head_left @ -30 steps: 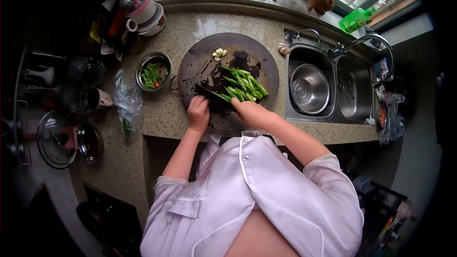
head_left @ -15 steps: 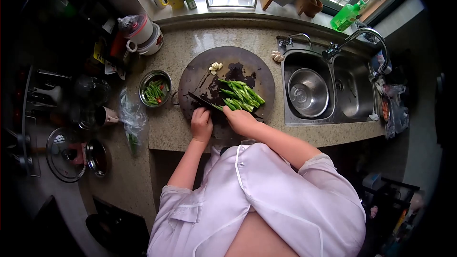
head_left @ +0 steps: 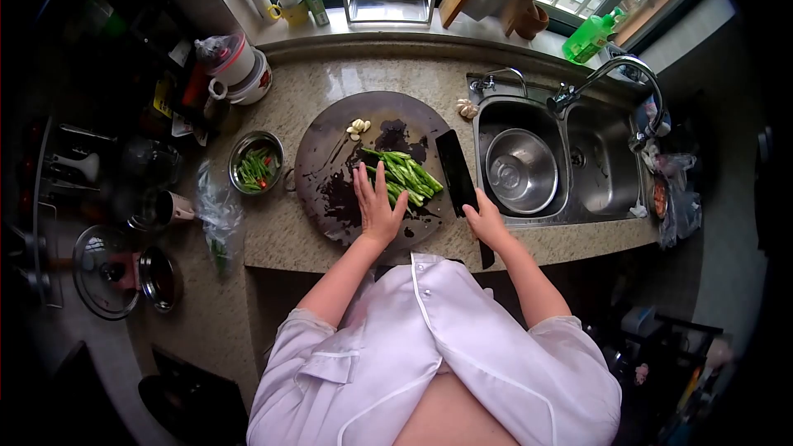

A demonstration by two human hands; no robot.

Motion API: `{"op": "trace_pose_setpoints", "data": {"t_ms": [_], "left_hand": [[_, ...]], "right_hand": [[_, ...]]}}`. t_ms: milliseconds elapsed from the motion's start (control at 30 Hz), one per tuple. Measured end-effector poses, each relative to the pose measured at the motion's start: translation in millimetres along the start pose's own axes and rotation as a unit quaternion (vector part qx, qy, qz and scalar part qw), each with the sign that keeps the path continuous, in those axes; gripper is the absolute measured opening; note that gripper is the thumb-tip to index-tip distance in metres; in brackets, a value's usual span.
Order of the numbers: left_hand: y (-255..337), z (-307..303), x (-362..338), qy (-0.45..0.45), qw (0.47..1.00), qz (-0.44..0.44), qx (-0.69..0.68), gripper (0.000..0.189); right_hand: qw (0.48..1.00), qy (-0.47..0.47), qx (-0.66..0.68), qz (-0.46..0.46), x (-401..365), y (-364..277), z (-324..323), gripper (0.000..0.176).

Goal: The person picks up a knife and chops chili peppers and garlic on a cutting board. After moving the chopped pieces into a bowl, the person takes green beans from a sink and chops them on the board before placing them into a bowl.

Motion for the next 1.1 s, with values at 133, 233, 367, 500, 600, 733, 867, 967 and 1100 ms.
{"op": "trace_pose_setpoints", "data": {"t_ms": [133, 233, 367, 500, 600, 733, 867, 967, 1100], "left_hand": [[23.9, 22.9, 17.0, -0.039, 0.994, 0.008, 0.101, 0.084], [30.7, 34.4, 28.3, -0.030, 0.992, 0.003, 0.119, 0.078], [29.2, 42.0, 34.5, 0.031, 0.995, -0.003, 0.098, 0.060], [30.9, 32.1, 36.9, 0.120, 0.992, -0.014, 0.028, 0.049], [28.1, 24.5, 37.5, 0.177, 0.983, -0.048, -0.029, 0.040], [32.4, 10.9, 40.2, 0.203, 0.975, -0.067, -0.065, 0.039], [42.9, -4.5, 48.6, 0.208, 0.973, -0.055, -0.084, 0.038], [46.0, -12.1, 52.6, 0.210, 0.973, -0.041, -0.083, 0.038], [39.3, -32.0, 55.8, 0.219, 0.970, -0.044, -0.095, 0.037]], "right_hand": [[0.960, -0.131, 0.179, 0.172, -15.0, 7.6, 31.5, 0.030], [0.930, -0.174, 0.264, 0.188, -7.8, -5.4, 59.4, 0.030], [0.923, -0.214, 0.272, 0.169, 2.9, -21.5, 83.0, 0.028], [0.926, -0.234, 0.256, 0.147, 8.7, -34.4, 83.5, 0.027], [0.935, -0.237, 0.222, 0.143, 12.8, -44.0, 81.1, 0.028], [0.937, -0.248, 0.214, 0.120, 16.2, -64.6, 69.6, 0.030], [0.941, -0.240, 0.212, 0.107, 19.9, -75.1, 65.0, 0.034], [0.938, -0.235, 0.217, 0.133, 17.5, -83.5, 63.7, 0.041], [0.939, -0.249, 0.207, 0.115, 19.8, -108.3, 70.2, 0.045]]}}
Point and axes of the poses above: each hand's wrist, its own x-axis towards the middle knuckle, its own z-axis out of the palm, y = z × x, the point moved 8 cm from there along x, towards the middle knuckle, and after that the axes turned 1 degree about z, right-handed, at the moved point
